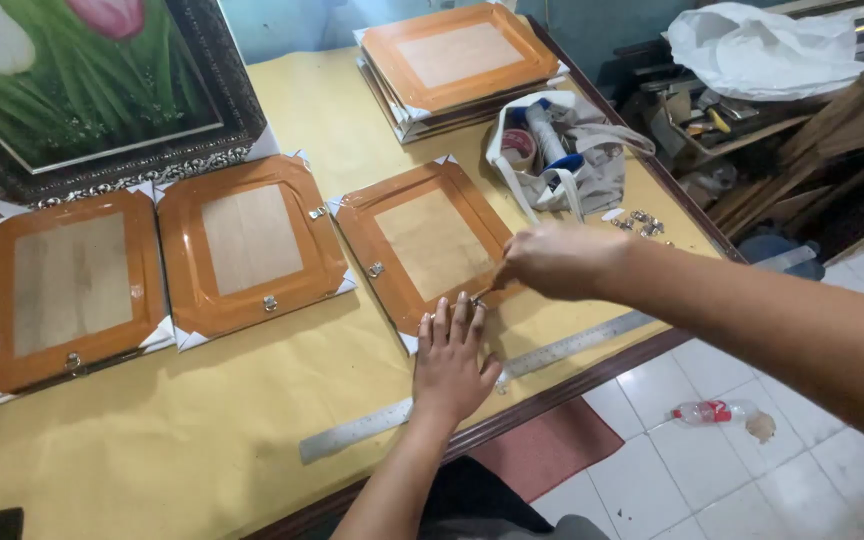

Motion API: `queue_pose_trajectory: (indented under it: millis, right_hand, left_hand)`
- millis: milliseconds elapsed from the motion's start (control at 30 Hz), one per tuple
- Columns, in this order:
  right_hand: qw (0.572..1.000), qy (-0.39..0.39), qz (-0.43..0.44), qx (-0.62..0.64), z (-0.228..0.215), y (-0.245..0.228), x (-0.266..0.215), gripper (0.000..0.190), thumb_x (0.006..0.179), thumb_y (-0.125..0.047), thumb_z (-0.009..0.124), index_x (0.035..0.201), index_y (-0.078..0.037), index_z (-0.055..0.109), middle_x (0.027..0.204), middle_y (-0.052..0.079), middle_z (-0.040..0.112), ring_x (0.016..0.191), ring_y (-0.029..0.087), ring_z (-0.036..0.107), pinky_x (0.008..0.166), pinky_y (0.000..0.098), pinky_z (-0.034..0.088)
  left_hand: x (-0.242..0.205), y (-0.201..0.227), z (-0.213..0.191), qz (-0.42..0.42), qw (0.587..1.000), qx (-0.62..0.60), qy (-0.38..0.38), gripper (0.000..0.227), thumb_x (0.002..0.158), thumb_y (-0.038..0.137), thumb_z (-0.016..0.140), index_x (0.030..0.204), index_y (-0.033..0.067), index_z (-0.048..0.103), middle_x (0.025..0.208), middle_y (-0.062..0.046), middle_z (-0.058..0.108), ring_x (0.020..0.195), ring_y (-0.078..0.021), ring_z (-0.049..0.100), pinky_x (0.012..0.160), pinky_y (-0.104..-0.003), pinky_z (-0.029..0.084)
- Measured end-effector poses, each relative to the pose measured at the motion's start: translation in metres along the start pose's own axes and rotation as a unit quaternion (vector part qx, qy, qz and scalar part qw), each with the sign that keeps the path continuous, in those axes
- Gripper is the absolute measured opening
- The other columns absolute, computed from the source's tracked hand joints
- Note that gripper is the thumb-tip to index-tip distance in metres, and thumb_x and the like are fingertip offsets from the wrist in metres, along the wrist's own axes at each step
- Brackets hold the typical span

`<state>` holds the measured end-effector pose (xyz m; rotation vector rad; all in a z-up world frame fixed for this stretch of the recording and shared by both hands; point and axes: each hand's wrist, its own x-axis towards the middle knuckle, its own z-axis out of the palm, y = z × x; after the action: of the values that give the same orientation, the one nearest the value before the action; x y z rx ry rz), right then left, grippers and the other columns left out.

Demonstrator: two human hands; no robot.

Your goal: Securing the backing of multiple picture frames using a manual tool to press in fasteners.

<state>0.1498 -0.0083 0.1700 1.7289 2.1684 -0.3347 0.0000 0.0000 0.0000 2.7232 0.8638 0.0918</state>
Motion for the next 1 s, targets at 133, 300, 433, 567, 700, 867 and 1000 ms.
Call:
queue_pose_trajectory:
  millis: [133,300,433,567,700,867,1000]
  right_hand:
    - [0.996,0.026,0.025,0.078,0.011,-0.005,0.009,0.026,0.088,-0.013,0.041,0.092,-0.002,0.065,0.077,0.017,0.066,0.074,0.029,0.065,0.069,0.0386,0.052]
    - [0.97,0.011,0.239,0.047,0.011,0.007,0.012,0.044,0.086,-0.036,0.037,0.081,-0.003,0.066,0.079,0.02,0.064,0.082,0.037,0.064,0.068,0.0471,0.052]
    - [0.964,-0.023,0.266,0.011,0.015,0.017,0.008,0.053,0.082,-0.051,0.036,0.098,-0.009,0.064,0.088,0.018,0.063,0.085,0.035,0.063,0.07,0.0456,0.05]
    - [0.99,0.025,0.136,0.006,0.01,0.013,0.004,0.031,0.072,-0.025,0.058,0.103,-0.026,0.058,0.098,0.003,0.061,0.086,0.031,0.063,0.07,0.0426,0.053]
    - [0.994,0.076,0.064,0.039,0.01,0.0,0.015,0.019,0.084,-0.017,0.048,0.085,-0.015,0.067,0.076,0.007,0.068,0.07,0.026,0.066,0.062,0.0354,0.054]
    - [0.967,-0.044,0.251,0.019,0.003,0.001,0.021,0.046,0.083,-0.047,0.039,0.081,-0.013,0.069,0.079,0.014,0.065,0.084,0.031,0.064,0.07,0.0425,0.051]
    - [0.971,-0.057,0.231,-0.025,0.0,0.008,0.016,0.05,0.075,-0.059,0.046,0.098,-0.019,0.065,0.087,0.014,0.065,0.086,0.033,0.064,0.07,0.0448,0.05]
  left_hand:
    - [-0.004,0.0,0.0,0.0,1.0,0.0,-0.005,0.066,0.078,0.044,0.036,0.136,0.0167,0.021,0.145,-0.01,0.014,0.132,-0.0329,0.011,0.105,-0.048,0.008]
    - [0.003,0.0,0.002,-0.004,1.0,0.009,-0.005,0.065,0.079,0.043,0.035,0.136,0.0173,0.019,0.144,-0.01,0.013,0.132,-0.0327,0.011,0.104,-0.049,0.008]
    - [0.002,-0.001,0.009,-0.001,1.0,0.006,0.014,0.065,0.078,0.043,0.035,0.135,0.0161,0.021,0.143,-0.011,0.015,0.131,-0.0338,0.011,0.104,-0.049,0.008]
    - [0.002,-0.001,0.01,0.0,1.0,0.008,0.019,0.065,0.078,0.043,0.035,0.135,0.0164,0.021,0.143,-0.011,0.016,0.131,-0.0336,0.011,0.103,-0.049,0.007]
    - [0.002,0.0,0.006,0.001,1.0,0.011,0.012,0.065,0.078,0.043,0.033,0.136,0.0165,0.021,0.143,-0.011,0.016,0.132,-0.0332,0.01,0.103,-0.049,0.007]
    - [0.004,-0.004,0.016,0.001,0.999,0.015,0.046,0.066,0.076,0.043,0.036,0.135,0.0165,0.024,0.143,-0.011,0.018,0.131,-0.0332,0.013,0.103,-0.049,0.009]
    - [0.0,-0.003,0.013,0.013,0.997,0.007,0.081,0.064,0.075,0.041,0.038,0.134,0.0159,0.028,0.143,-0.009,0.019,0.129,-0.0336,0.017,0.103,-0.049,0.011]
